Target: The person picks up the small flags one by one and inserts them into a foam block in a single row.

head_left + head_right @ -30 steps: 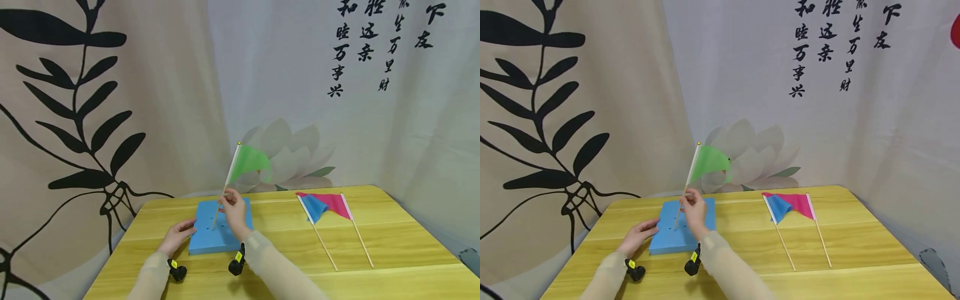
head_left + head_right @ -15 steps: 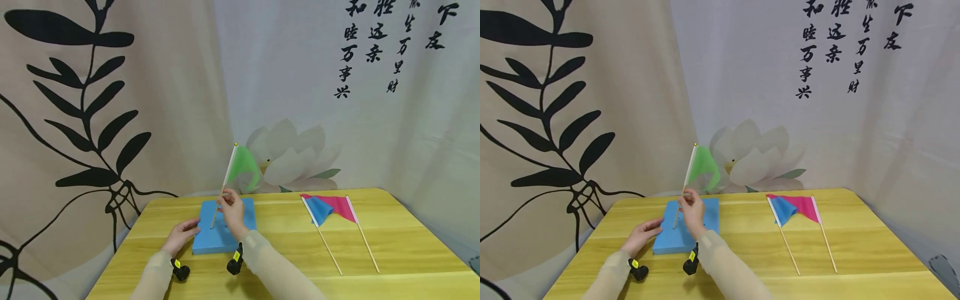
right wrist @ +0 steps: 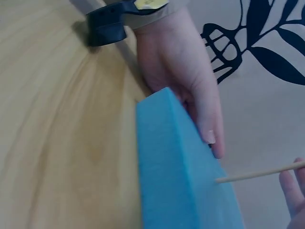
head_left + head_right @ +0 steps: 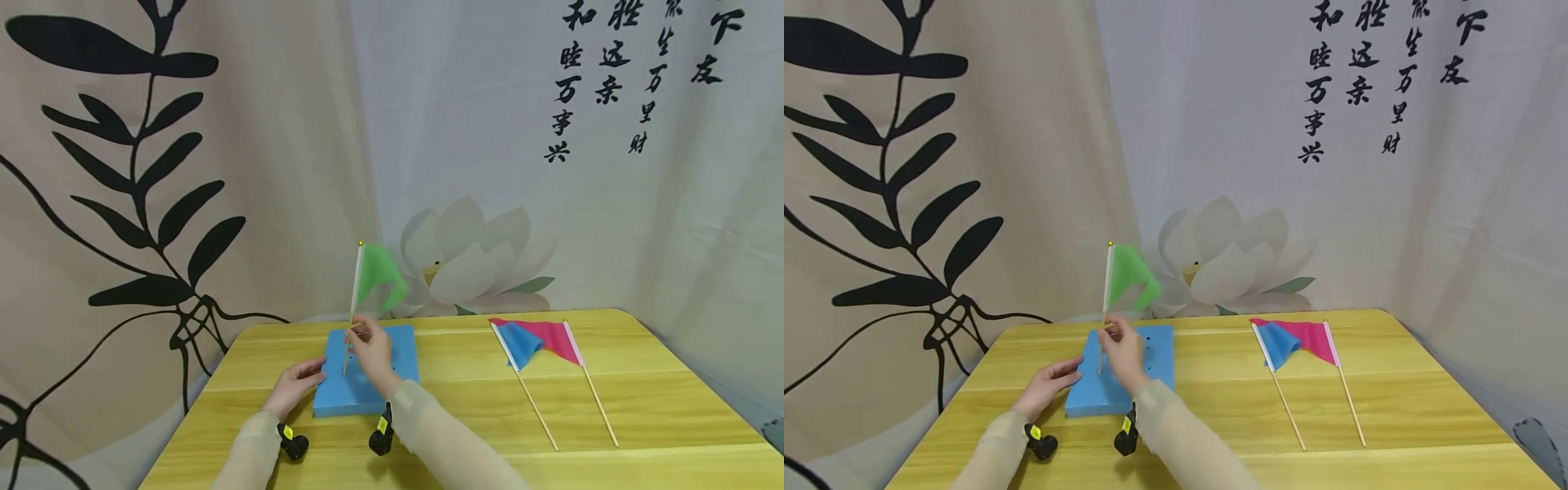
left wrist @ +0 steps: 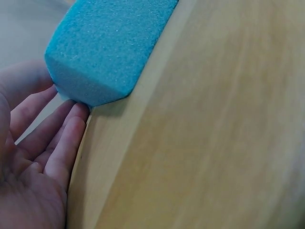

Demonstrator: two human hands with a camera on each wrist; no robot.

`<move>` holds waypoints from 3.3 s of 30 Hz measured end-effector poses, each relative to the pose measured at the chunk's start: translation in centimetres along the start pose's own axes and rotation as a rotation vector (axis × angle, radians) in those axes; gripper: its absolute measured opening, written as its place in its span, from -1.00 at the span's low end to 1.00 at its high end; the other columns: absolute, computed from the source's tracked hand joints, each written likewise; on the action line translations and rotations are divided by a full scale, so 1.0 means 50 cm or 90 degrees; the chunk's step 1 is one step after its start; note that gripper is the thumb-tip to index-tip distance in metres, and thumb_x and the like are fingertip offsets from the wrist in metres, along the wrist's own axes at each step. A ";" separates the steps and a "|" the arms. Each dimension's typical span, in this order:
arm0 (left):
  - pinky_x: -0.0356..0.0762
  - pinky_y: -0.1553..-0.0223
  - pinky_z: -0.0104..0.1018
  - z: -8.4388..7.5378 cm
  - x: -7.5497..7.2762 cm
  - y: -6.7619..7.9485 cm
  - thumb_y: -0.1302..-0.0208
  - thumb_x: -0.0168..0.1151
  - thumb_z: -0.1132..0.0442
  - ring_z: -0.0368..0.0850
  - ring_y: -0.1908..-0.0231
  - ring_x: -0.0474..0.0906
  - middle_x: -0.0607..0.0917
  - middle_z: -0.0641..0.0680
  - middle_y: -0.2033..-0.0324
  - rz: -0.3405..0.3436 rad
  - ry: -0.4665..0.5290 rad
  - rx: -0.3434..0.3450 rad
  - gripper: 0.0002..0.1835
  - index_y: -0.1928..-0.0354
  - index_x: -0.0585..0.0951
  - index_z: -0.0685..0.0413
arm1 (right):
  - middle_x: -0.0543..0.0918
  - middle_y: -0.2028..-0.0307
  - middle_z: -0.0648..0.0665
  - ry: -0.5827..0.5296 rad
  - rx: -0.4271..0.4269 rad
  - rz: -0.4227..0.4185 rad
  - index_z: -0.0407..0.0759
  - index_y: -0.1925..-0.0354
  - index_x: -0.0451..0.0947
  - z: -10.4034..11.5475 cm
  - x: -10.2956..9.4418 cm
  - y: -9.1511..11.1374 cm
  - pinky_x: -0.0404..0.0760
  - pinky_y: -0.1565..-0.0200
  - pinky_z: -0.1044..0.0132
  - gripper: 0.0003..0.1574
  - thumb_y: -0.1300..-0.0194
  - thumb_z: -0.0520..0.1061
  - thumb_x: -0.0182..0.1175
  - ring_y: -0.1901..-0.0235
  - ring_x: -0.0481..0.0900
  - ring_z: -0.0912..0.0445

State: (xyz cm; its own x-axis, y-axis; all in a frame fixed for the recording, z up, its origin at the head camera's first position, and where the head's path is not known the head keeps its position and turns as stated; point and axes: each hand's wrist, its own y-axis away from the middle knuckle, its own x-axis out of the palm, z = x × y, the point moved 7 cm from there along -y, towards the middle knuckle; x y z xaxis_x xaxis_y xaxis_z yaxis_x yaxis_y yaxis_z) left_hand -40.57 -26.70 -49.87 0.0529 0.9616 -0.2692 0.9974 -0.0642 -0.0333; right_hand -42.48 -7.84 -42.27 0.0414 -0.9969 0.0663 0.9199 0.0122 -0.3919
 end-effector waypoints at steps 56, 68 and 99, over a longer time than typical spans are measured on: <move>0.29 -0.28 0.07 0.001 -0.003 0.001 -0.34 0.26 0.09 0.18 -0.29 0.29 0.38 0.23 -0.32 0.026 -0.054 0.000 -0.39 -0.37 0.39 0.13 | 0.64 0.41 -0.16 0.177 0.369 -0.027 -0.47 0.06 0.55 -0.025 -0.693 0.128 0.56 0.55 0.35 -0.59 -0.25 -0.16 0.29 0.55 0.57 0.12; 0.32 -0.27 0.05 -0.002 0.002 0.000 -0.35 0.24 0.12 0.19 -0.28 0.30 0.38 0.26 -0.32 0.021 -0.052 -0.016 -0.40 -0.37 0.39 0.18 | 0.63 0.51 -0.09 0.263 0.415 0.015 -0.35 0.26 0.65 -0.057 -0.710 0.147 0.61 0.57 0.35 -0.72 -0.20 -0.12 0.35 0.64 0.52 0.19; 0.36 -0.24 0.00 -0.002 0.004 0.000 -0.36 0.23 0.13 0.19 -0.28 0.31 0.37 0.26 -0.32 0.018 -0.053 -0.016 -0.40 -0.37 0.38 0.18 | 0.30 0.85 -0.01 0.523 0.333 0.014 -0.03 0.83 0.21 -0.031 -0.660 0.133 0.40 0.78 0.36 -0.51 0.12 -0.19 0.35 0.81 0.30 0.14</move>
State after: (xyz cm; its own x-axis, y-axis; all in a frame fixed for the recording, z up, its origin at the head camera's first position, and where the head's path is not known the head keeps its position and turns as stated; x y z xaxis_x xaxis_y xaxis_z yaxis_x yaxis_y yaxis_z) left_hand -40.54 -26.48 -49.81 0.0786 0.9341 -0.3483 0.9965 -0.0839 -0.0001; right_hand -38.32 25.05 -48.49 -0.0415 -0.7368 -0.6749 0.9874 -0.1336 0.0851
